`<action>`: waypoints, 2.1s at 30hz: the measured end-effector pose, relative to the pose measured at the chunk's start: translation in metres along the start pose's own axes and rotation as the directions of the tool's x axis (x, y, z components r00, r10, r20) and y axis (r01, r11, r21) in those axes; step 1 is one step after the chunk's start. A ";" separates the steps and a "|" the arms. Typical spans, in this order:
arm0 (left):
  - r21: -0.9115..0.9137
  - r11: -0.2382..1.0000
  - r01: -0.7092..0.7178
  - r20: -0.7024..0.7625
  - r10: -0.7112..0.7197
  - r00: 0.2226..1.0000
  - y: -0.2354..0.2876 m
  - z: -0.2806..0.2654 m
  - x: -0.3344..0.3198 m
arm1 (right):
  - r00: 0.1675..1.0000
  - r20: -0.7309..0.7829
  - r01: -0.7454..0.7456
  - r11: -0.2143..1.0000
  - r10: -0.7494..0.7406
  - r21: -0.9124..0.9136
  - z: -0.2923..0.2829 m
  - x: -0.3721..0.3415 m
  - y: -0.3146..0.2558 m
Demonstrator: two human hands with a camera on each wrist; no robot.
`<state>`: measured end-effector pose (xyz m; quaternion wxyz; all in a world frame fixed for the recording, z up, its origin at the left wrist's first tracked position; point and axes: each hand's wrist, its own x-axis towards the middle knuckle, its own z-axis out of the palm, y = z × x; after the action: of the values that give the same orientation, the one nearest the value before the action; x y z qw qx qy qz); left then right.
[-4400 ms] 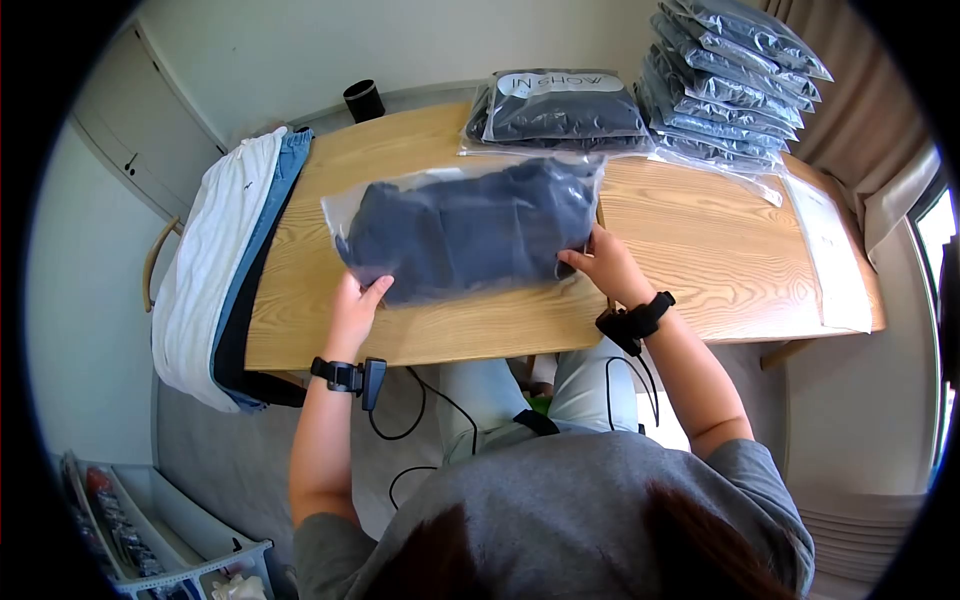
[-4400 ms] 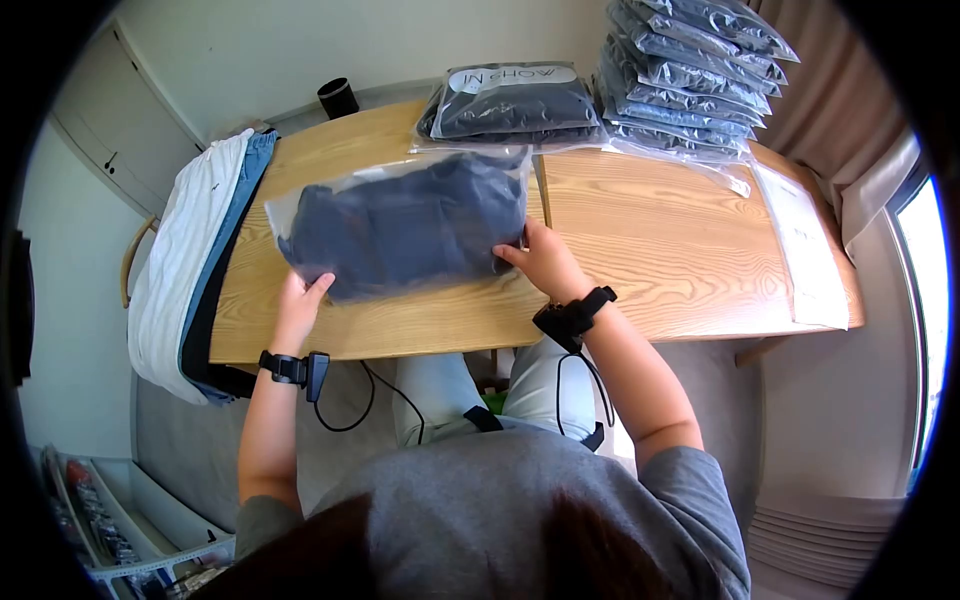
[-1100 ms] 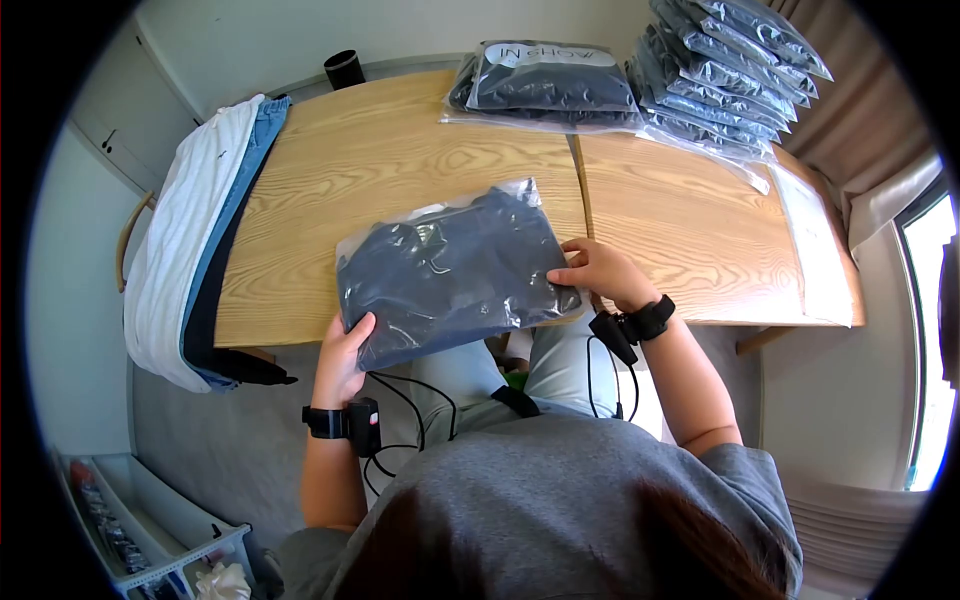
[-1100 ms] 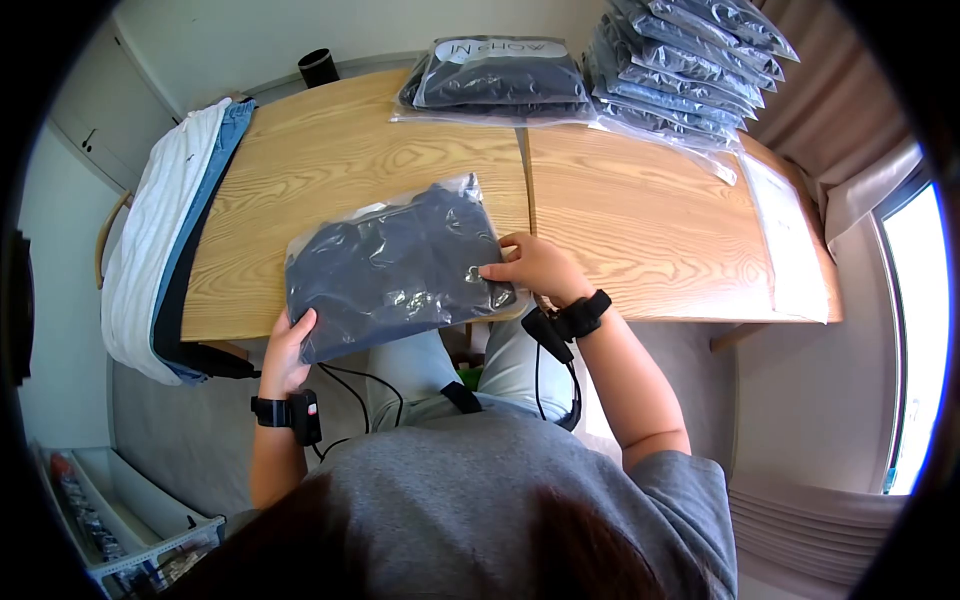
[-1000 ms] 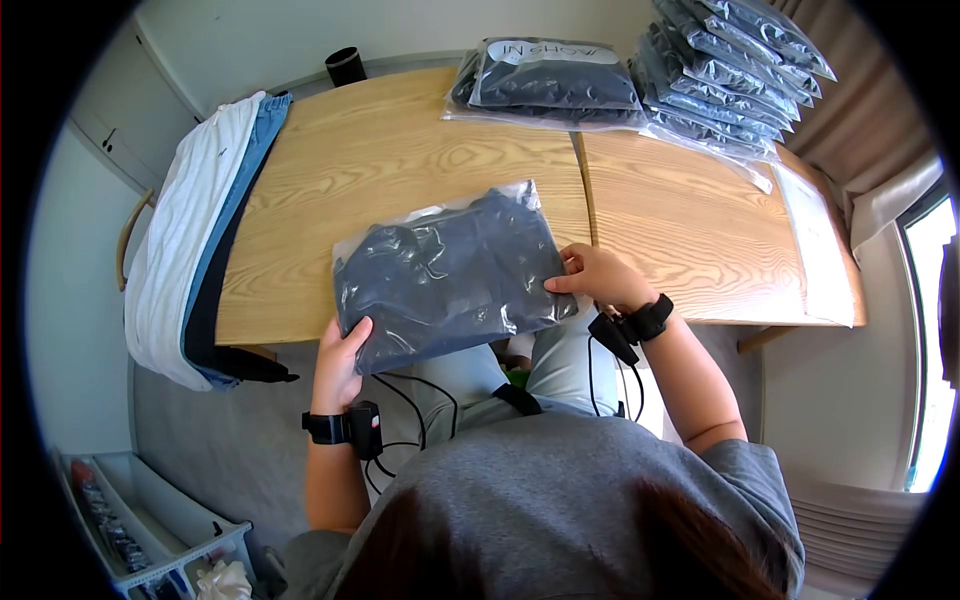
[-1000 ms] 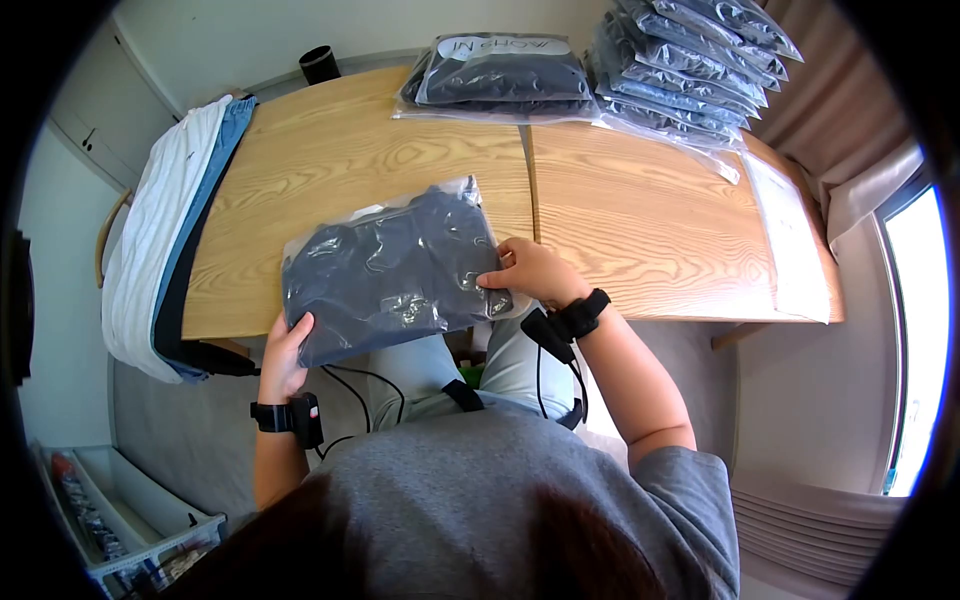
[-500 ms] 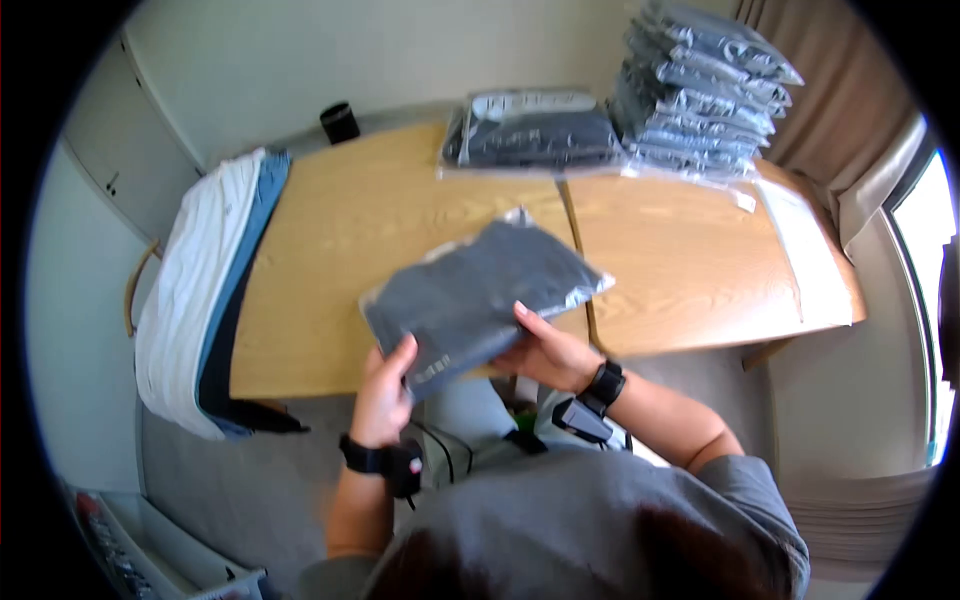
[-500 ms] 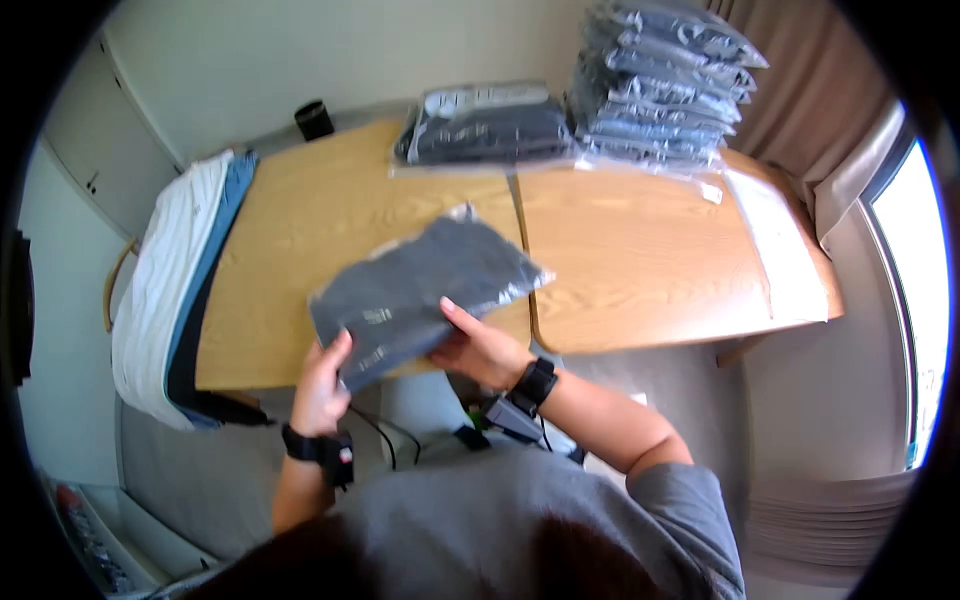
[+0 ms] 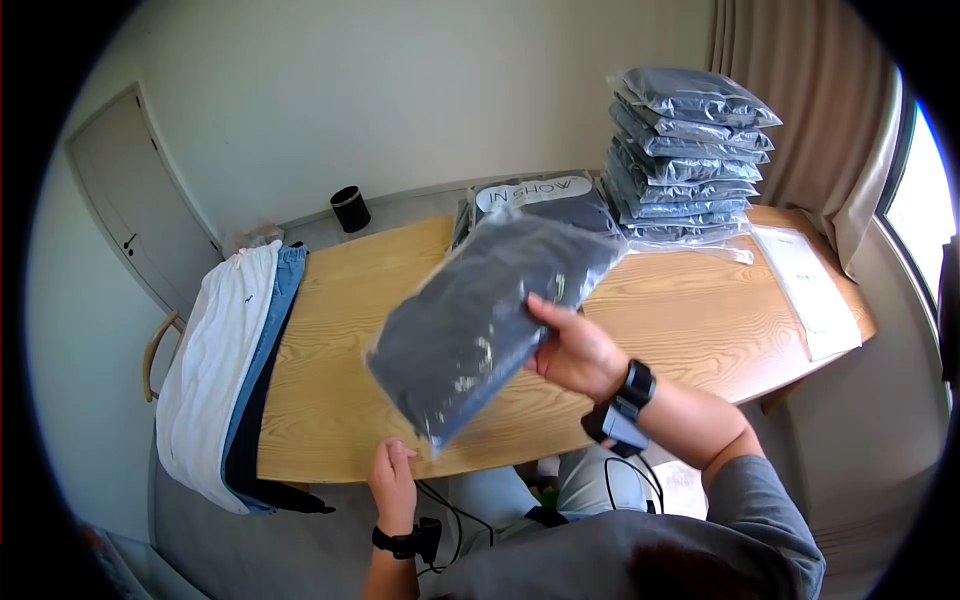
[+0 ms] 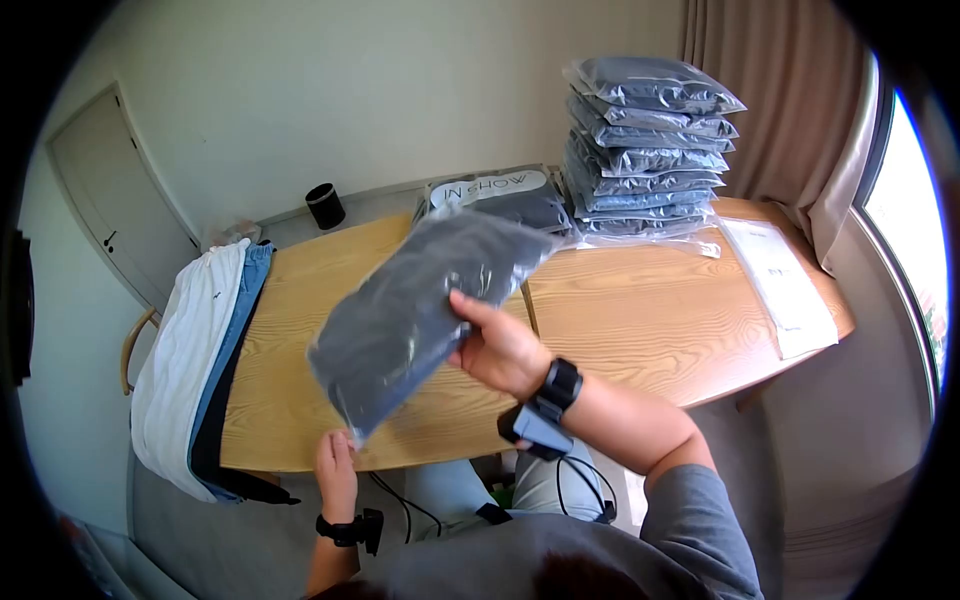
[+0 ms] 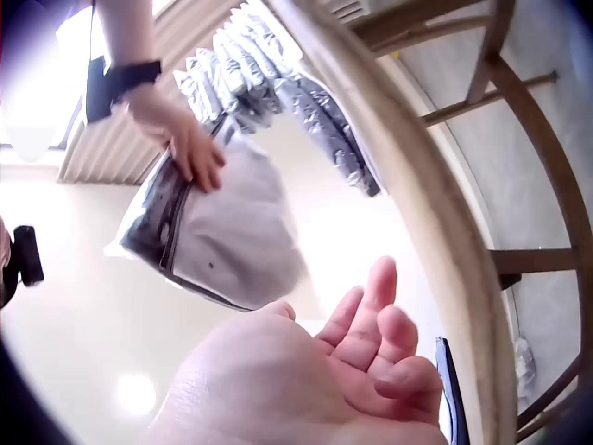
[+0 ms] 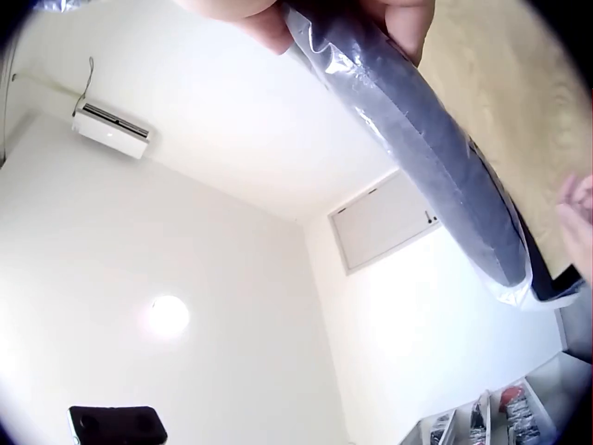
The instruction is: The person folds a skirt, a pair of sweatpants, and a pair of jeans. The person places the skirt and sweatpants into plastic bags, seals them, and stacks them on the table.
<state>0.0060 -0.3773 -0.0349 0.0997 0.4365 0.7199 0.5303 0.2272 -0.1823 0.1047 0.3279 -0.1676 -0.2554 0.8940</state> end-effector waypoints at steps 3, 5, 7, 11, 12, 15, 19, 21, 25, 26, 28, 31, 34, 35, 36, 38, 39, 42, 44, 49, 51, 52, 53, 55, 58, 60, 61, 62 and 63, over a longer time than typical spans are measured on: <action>0.256 0.961 -0.106 -0.026 0.117 0.993 -0.023 0.012 0.003 | 0.986 0.049 0.160 0.986 -0.161 0.040 0.017 0.052 -0.045; 0.359 0.915 -0.184 -0.069 0.222 0.973 -0.031 0.020 0.008 | 0.971 -0.013 0.237 0.966 -0.237 0.103 0.016 0.095 -0.073; 0.431 0.900 -0.063 -0.135 0.134 0.982 -0.020 0.027 0.004 | 0.936 -0.095 0.351 0.919 -0.339 0.180 0.005 0.138 -0.096; 0.479 0.878 -0.026 -0.118 0.094 0.988 -0.025 0.029 0.005 | 0.922 -0.135 0.385 0.894 -0.362 0.232 -0.074 0.204 -0.126; 0.488 0.871 -0.055 -0.122 0.130 0.984 -0.026 0.028 0.005 | 0.929 -0.218 0.346 0.908 -0.297 0.237 -0.099 0.216 -0.130; 0.509 0.856 -0.086 -0.122 0.171 0.978 -0.025 0.026 0.007 | 0.831 -0.441 0.388 0.922 -0.338 0.023 -0.156 0.233 -0.125; 0.542 0.833 -0.113 -0.108 0.203 0.973 -0.026 0.027 0.005 | 0.804 -0.475 0.289 0.933 -0.358 -0.213 -0.156 0.225 -0.129; 0.542 0.829 -0.135 -0.090 0.217 0.972 -0.026 0.026 0.005 | 0.809 -0.500 0.161 0.935 -0.309 -0.317 -0.153 0.216 -0.140; 0.572 0.802 -0.171 -0.101 0.276 0.956 -0.030 0.027 0.005 | 0.827 -0.501 -0.062 0.844 -0.255 -0.533 -0.132 0.187 -0.145; 0.573 0.803 -0.165 -0.102 0.269 0.958 -0.029 0.027 0.005 | 0.824 -0.502 -0.078 0.824 -0.264 -0.561 -0.128 0.181 -0.141; 0.559 0.818 -0.140 -0.113 0.242 0.964 -0.027 0.027 0.005 | 0.838 -0.491 -0.061 0.853 -0.239 -0.519 -0.131 0.176 -0.135; 0.516 0.839 -0.171 -0.131 0.275 0.952 -0.025 0.027 0.007 | 0.881 -0.437 -0.015 0.915 -0.178 -0.402 -0.136 0.173 -0.117; 0.377 0.921 -0.093 -0.155 0.162 0.974 -0.026 0.024 0.008 | 0.942 -0.316 -0.005 0.936 -0.114 -0.352 -0.119 0.155 -0.064; 0.252 0.968 -0.019 -0.173 0.064 0.983 -0.028 0.022 0.011 | 0.960 -0.272 -0.037 0.938 -0.062 -0.344 -0.111 0.150 -0.043; 0.083 0.996 0.043 -0.140 -0.031 0.990 -0.037 0.017 0.015 | 0.977 -0.214 -0.079 0.941 0.007 -0.328 -0.105 0.147 -0.020; -0.294 0.933 0.209 0.005 -0.217 0.976 -0.043 -0.003 0.025 | 0.983 -0.148 -0.151 0.941 0.111 -0.302 -0.088 0.133 0.030; -0.479 0.823 0.304 0.119 -0.283 0.952 -0.044 -0.016 0.032 | 0.979 -0.123 -0.195 0.932 0.164 -0.306 -0.082 0.129 0.052; -0.326 0.912 0.251 0.023 -0.257 0.966 -0.042 -0.064 0.050 | 0.951 -0.117 -0.306 0.917 0.285 -0.256 -0.073 0.118 0.107; -0.162 0.975 0.155 -0.104 -0.173 0.979 -0.088 -0.101 0.068 | 0.945 -0.116 -0.323 0.927 0.305 -0.193 -0.064 0.115 0.130; 0.532 0.826 0.185 -0.487 0.120 0.865 -0.129 -0.204 0.117 | 0.922 0.142 -0.352 0.933 0.359 -0.075 -0.082 0.126 0.136; 0.654 0.687 0.318 -0.539 0.128 0.832 -0.153 -0.235 0.129 | 0.897 0.208 -0.385 0.921 0.389 -0.061 -0.094 0.131 0.126; 0.642 0.642 0.420 -0.568 0.031 0.822 -0.156 -0.246 0.134 | 0.908 0.193 -0.366 0.928 0.371 -0.061 -0.096 0.131 0.123; 0.615 0.618 0.490 -0.595 -0.044 0.802 -0.158 -0.253 0.138 | 0.920 0.180 -0.342 0.938 0.348 -0.062 -0.097 0.132 0.120; 0.620 0.538 0.570 -0.554 -0.213 0.804 -0.166 -0.266 0.145 | 0.925 0.190 -0.328 0.944 0.330 -0.041 -0.098 0.136 0.119; 0.612 0.544 0.574 -0.559 -0.216 0.801 -0.171 -0.272 0.149 | 0.920 0.186 -0.342 0.939 0.344 -0.044 -0.100 0.135 0.119; 0.633 0.533 0.561 -0.541 -0.214 0.813 -0.175 -0.279 0.153 | 0.921 0.188 -0.341 0.939 0.342 -0.040 -0.099 0.134 0.119; 0.655 0.512 0.556 -0.525 -0.220 0.822 -0.177 -0.283 0.153 | 0.918 0.187 -0.350 0.936 0.350 -0.034 -0.098 0.133 0.119; 0.671 0.490 0.556 -0.576 -0.129 0.808 -0.185 -0.286 0.156 | 0.923 0.180 -0.339 0.940 0.341 -0.040 -0.098 0.132 0.119; 0.671 0.490 0.556 -0.574 -0.131 0.808 -0.185 -0.290 0.158 | 0.923 0.177 -0.340 0.940 0.342 -0.040 -0.098 0.132 0.120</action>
<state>-0.3611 -0.4681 -0.0203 -0.1748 0.1379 0.9563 0.1897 0.1164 -0.1378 -0.0601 0.1421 -0.1286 -0.2552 0.9477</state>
